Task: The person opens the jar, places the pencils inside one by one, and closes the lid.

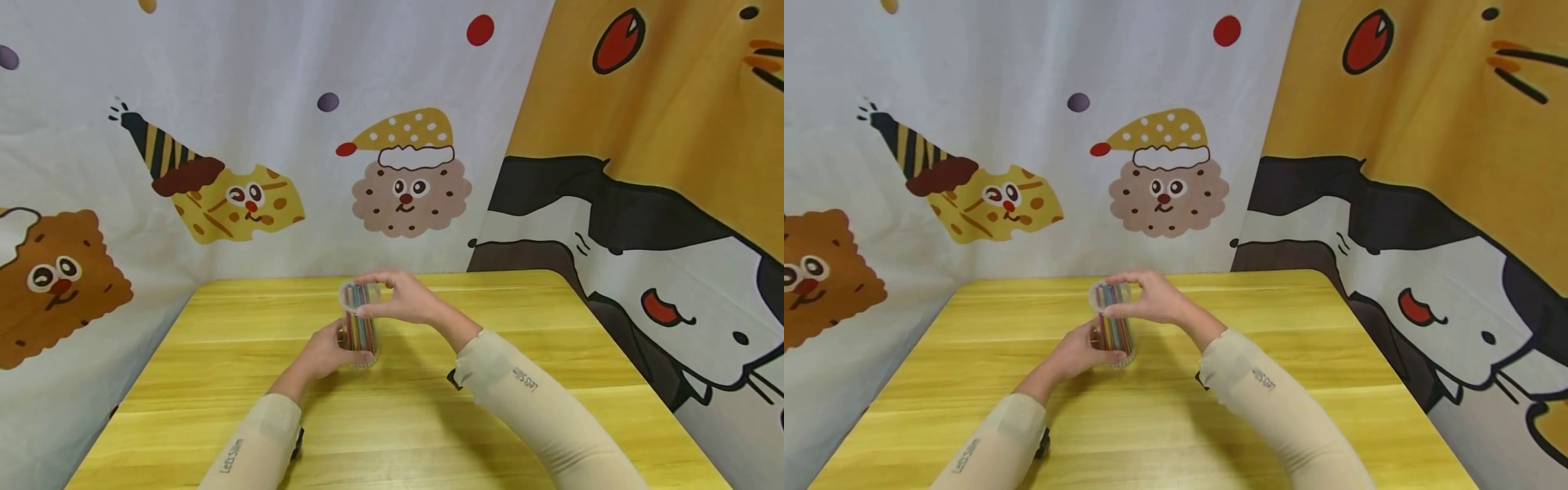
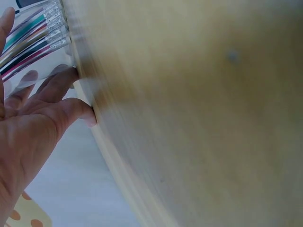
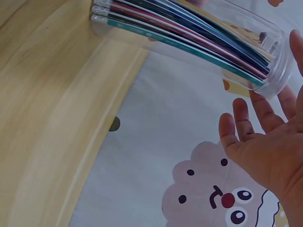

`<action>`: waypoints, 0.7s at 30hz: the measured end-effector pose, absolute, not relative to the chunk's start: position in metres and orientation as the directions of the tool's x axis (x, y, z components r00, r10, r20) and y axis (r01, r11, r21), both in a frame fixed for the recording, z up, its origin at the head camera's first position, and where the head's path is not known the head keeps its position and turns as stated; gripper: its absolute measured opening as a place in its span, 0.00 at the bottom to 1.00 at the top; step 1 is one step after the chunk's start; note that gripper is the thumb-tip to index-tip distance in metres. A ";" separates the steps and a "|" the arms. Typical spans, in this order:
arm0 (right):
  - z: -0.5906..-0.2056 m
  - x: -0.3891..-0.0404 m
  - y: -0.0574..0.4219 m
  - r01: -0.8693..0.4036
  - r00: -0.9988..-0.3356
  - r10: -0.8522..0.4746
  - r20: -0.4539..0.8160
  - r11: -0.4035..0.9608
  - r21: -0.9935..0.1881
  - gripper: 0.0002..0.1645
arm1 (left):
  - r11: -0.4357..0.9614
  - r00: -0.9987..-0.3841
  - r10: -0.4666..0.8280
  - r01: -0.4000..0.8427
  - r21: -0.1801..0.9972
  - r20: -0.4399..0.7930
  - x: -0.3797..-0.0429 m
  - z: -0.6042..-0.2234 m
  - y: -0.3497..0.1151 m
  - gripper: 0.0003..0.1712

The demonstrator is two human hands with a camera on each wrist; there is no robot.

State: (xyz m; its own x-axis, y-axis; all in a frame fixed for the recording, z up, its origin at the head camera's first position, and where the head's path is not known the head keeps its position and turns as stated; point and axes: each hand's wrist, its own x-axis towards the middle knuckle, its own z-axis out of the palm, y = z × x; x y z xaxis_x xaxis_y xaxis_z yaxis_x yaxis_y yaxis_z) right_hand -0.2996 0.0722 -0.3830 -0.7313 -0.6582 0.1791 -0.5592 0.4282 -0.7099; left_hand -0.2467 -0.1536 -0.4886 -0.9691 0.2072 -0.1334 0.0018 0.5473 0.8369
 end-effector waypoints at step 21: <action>-0.364 -0.303 0.069 -0.686 -0.636 -0.757 0.148 0.467 -0.557 0.30 | 0.553 -0.969 0.212 0.009 0.833 -0.130 -0.246 -0.489 -0.154 0.57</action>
State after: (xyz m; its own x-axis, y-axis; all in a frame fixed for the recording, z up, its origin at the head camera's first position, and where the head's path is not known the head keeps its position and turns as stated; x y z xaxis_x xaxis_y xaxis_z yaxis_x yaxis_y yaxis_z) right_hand -0.3029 0.0689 -0.3645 -0.6360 -0.7573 0.1483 -0.6863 0.4672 -0.5575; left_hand -0.2461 -0.1539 -0.4888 -0.9686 0.2116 -0.1302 0.0089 0.5533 0.8329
